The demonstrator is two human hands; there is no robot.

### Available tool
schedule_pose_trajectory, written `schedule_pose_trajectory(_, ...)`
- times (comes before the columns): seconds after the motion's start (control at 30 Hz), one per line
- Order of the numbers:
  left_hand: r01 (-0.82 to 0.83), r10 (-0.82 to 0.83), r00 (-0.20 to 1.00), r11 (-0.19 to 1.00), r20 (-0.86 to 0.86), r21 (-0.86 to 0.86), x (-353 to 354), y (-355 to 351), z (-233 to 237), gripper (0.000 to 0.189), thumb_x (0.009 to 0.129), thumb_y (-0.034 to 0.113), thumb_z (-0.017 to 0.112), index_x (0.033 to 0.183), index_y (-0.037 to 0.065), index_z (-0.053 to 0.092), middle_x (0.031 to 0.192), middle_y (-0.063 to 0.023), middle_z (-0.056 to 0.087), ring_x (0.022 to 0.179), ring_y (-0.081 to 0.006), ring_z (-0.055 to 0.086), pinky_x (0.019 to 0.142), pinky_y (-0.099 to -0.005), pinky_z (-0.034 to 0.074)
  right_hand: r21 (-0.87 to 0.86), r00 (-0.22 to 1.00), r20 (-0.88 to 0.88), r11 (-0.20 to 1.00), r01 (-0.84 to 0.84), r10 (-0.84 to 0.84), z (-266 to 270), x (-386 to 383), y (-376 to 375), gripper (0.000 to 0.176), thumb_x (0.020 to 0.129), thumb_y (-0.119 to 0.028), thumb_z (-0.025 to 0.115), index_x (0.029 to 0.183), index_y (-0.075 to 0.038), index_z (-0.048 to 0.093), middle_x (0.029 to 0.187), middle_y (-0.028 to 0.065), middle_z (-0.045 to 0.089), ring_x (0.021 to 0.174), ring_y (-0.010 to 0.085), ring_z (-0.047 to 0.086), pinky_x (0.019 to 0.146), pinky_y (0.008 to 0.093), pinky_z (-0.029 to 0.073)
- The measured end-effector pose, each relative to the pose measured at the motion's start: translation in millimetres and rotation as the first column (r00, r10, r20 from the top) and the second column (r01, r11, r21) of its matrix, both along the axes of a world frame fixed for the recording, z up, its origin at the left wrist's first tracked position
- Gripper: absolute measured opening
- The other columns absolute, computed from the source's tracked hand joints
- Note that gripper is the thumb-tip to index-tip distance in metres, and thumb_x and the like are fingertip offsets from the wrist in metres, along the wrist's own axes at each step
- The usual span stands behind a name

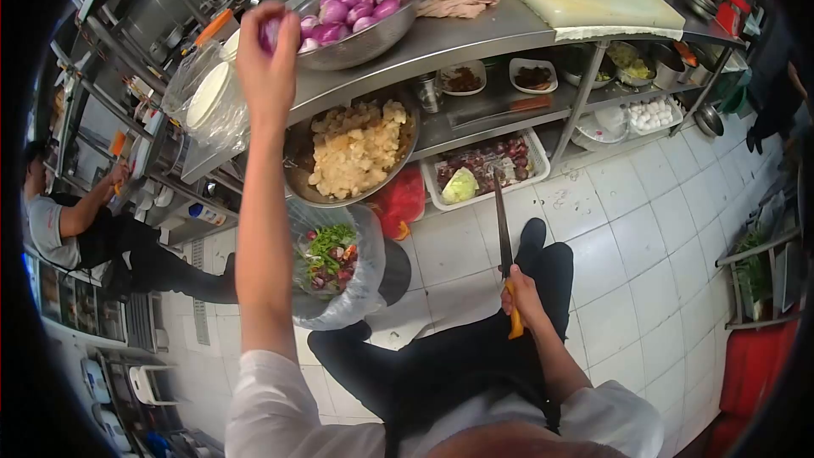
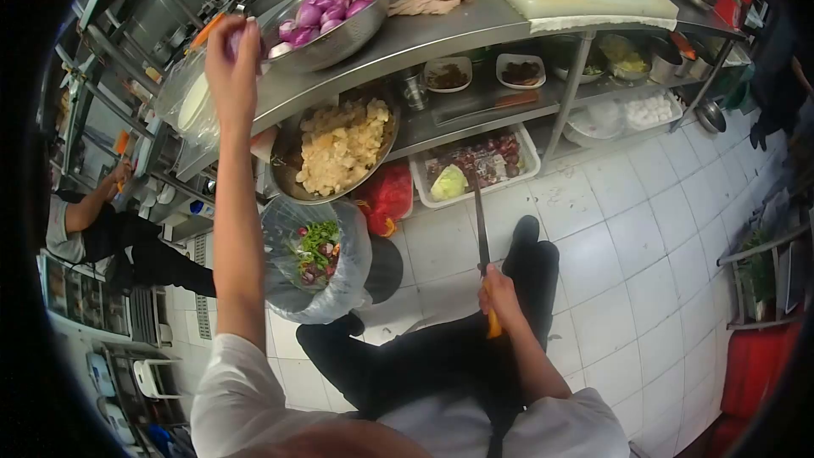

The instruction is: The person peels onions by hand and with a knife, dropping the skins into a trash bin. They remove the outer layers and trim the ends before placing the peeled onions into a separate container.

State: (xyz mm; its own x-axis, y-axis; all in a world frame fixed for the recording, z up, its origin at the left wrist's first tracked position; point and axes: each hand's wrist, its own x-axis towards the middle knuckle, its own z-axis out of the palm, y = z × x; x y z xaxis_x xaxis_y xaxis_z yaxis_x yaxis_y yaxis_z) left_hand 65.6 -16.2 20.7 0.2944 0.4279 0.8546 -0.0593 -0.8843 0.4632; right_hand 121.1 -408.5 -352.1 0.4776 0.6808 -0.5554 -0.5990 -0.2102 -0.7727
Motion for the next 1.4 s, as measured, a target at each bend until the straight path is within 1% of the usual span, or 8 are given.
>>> schedule_pose_trajectory(0.1,-0.105,0.124,0.986,0.981,-0.11,0.162,58.9,31.5,22.6,0.03,0.096,0.021,0.062,0.118,0.002,0.059,0.103,-0.0075,0.067,0.09,-0.015,0.062,0.082,-0.0279,0.05,-0.038,0.991,-0.125,0.999,0.035,-0.039,-11.0,31.5,-22.5,0.057,0.098,-0.061,0.04,0.08,-0.008,0.047,0.055,0.0027,0.042,0.04,0.0161,0.042,0.04,0.0298,0.038)
schedule_pose_trajectory(0.2,-0.118,0.148,0.93,0.987,-0.337,0.107,86.7,42.1,29.1,0.04,0.099,0.024,0.056,0.133,0.004,0.053,0.119,-0.0127,0.067,0.106,-0.0184,0.063,0.09,-0.0282,0.049,0.023,0.959,-0.265,0.993,0.114,-0.104,-21.3,56.3,-35.2,0.056,0.098,-0.06,0.042,0.087,-0.006,0.05,0.055,0.0044,0.044,0.043,0.0158,0.044,0.041,0.0291,0.037)
schedule_pose_trajectory(0.37,-0.027,0.03,0.997,0.999,-0.077,0.043,75.3,-42.2,-6.9,0.023,0.097,0.015,0.057,0.115,0.001,0.061,0.101,-0.0086,0.067,0.09,-0.0145,0.063,0.082,-0.0285,0.05,0.111,0.928,-0.353,0.98,0.165,-0.116,-28.1,89.6,-44.3,0.054,0.098,-0.059,0.043,0.088,-0.006,0.05,0.054,0.0045,0.044,0.042,0.0159,0.044,0.04,0.0285,0.035)
schedule_pose_trajectory(0.5,0.049,-0.148,0.931,0.957,-0.335,-0.286,69.4,-122.4,-111.6,0.023,0.1,0.015,0.052,0.112,0.0,0.063,0.092,-0.0068,0.067,0.082,-0.0127,0.063,0.073,-0.0265,0.05,0.135,0.951,-0.307,0.988,0.073,-0.029,-38.3,122.8,-42.2,0.052,0.098,-0.058,0.046,0.085,-0.007,0.048,0.054,0.0032,0.045,0.041,0.0147,0.045,0.038,0.0277,0.034)
schedule_pose_trajectory(0.77,0.026,-0.447,0.04,0.895,-0.894,-0.446,125.6,-122.1,-349.2,0.028,0.093,0.017,0.06,0.117,0.003,0.063,0.09,-0.0145,0.069,0.083,-0.0226,0.068,0.077,-0.0338,0.052,0.116,0.797,-0.503,0.888,0.446,-0.335,-42.5,188.7,-10.0,0.029,0.096,-0.031,0.062,0.089,-0.011,0.042,0.064,-0.0004,0.046,0.047,0.0104,0.046,0.043,0.0254,0.038)
schedule_pose_trajectory(1.07,0.09,-0.383,-0.127,0.914,-0.915,-0.395,256.8,-35.9,-540.9,0.031,0.089,0.018,0.059,0.117,0.004,0.062,0.099,-0.0213,0.069,0.09,-0.0365,0.068,0.081,-0.0418,0.053,0.036,0.548,-0.758,0.817,0.575,-0.353,-44.8,223.0,-5.2,0.024,0.096,-0.027,0.063,0.093,-0.011,0.046,0.067,-0.0001,0.045,0.052,0.0097,0.044,0.047,0.0255,0.038)
schedule_pose_trajectory(1.23,0.306,0.037,0.154,0.948,-0.987,0.083,354.5,-7.1,-630.7,0.038,0.084,0.015,0.058,0.121,0.006,0.055,0.101,-0.0285,0.065,0.098,-0.0409,0.064,0.083,-0.0527,0.051,0.016,0.435,-0.841,0.788,0.616,-0.323,-45.7,228.5,7.4,0.023,0.096,-0.027,0.063,0.095,-0.012,0.046,0.067,-0.0005,0.043,0.052,0.0095,0.042,0.047,0.0258,0.037)
schedule_pose_trajectory(1.4,0.095,0.022,-0.209,0.995,-0.978,0.002,430.3,-4.7,-664.1,0.065,0.081,0.027,0.068,0.138,0.008,0.043,0.116,-0.0264,0.064,0.111,-0.0424,0.061,0.093,-0.0499,0.05,-0.036,0.365,-0.871,0.783,0.62,-0.329,-43.4,217.6,28.9,0.02,0.099,-0.027,0.059,0.1,-0.013,0.044,0.066,-0.0016,0.041,0.049,0.009,0.039,0.046,0.0251,0.036)
